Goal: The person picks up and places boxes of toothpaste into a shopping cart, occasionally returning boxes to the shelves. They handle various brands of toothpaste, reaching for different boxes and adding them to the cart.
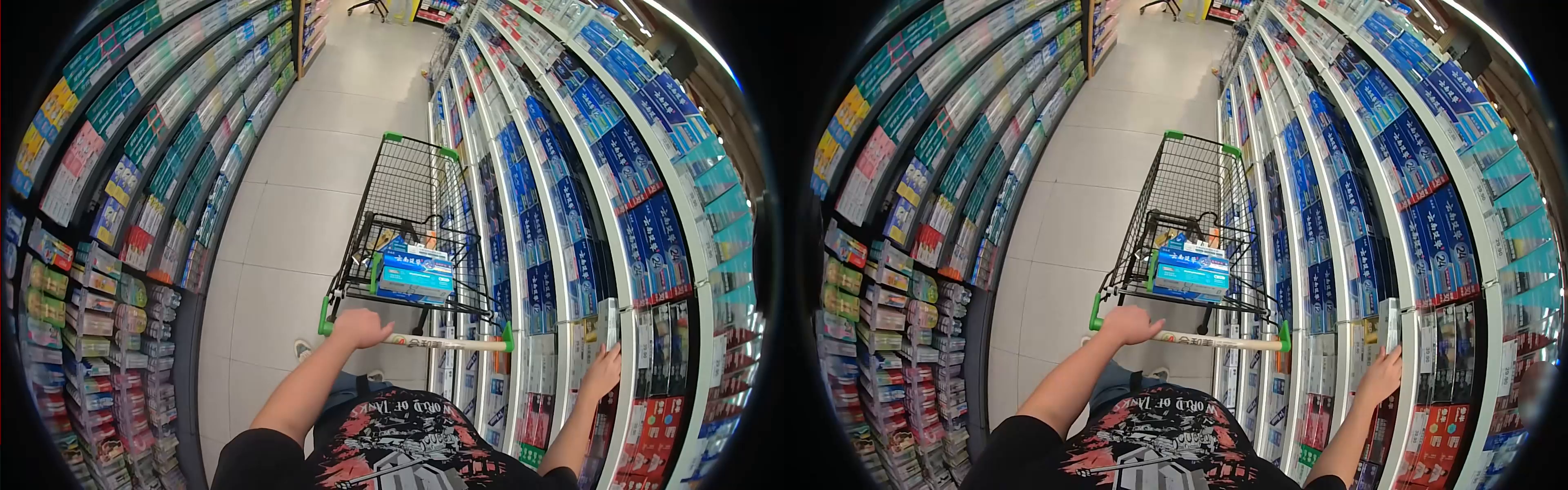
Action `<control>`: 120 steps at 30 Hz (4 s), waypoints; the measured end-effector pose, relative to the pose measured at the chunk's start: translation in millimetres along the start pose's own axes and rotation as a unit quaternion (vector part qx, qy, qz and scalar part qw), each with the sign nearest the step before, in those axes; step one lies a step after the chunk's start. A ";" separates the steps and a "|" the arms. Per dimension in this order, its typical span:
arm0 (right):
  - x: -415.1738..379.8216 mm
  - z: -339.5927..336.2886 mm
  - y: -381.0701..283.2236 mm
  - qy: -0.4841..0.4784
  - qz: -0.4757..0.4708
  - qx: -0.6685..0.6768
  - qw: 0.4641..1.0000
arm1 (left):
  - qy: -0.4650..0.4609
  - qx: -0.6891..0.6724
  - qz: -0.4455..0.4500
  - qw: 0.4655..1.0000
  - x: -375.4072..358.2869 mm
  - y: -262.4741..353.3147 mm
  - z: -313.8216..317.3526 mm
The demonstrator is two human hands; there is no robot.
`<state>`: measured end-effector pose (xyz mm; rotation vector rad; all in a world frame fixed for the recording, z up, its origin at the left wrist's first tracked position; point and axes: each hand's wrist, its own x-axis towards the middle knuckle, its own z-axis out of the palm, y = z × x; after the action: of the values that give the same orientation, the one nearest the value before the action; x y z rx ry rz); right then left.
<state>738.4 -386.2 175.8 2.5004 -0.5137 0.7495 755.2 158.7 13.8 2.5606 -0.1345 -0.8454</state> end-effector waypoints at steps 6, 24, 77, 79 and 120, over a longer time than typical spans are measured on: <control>5.1 4.4 -0.9 -0.025 0.027 -0.011 0.999 | 0.031 0.008 0.017 0.999 3.1 -3.1 5.7; 10.4 26.2 13.3 -0.076 0.074 0.028 0.994 | -0.024 0.029 -0.019 0.999 7.3 0.9 0.5; -21.9 -12.0 13.4 0.168 -0.157 0.134 0.964 | 0.019 0.043 -0.067 0.997 19.6 2.8 14.5; -41.1 -25.5 -11.0 0.165 -0.180 0.212 0.946 | 0.024 0.049 -0.063 0.996 17.6 6.1 10.8; -50.4 -53.7 -39.7 -0.138 -0.187 0.424 0.875 | 0.095 -0.184 0.280 0.937 -25.7 109.7 6.1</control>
<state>695.9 -314.2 172.4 3.3949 0.3145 0.5195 735.6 63.5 71.2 2.0693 -0.5591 -0.3576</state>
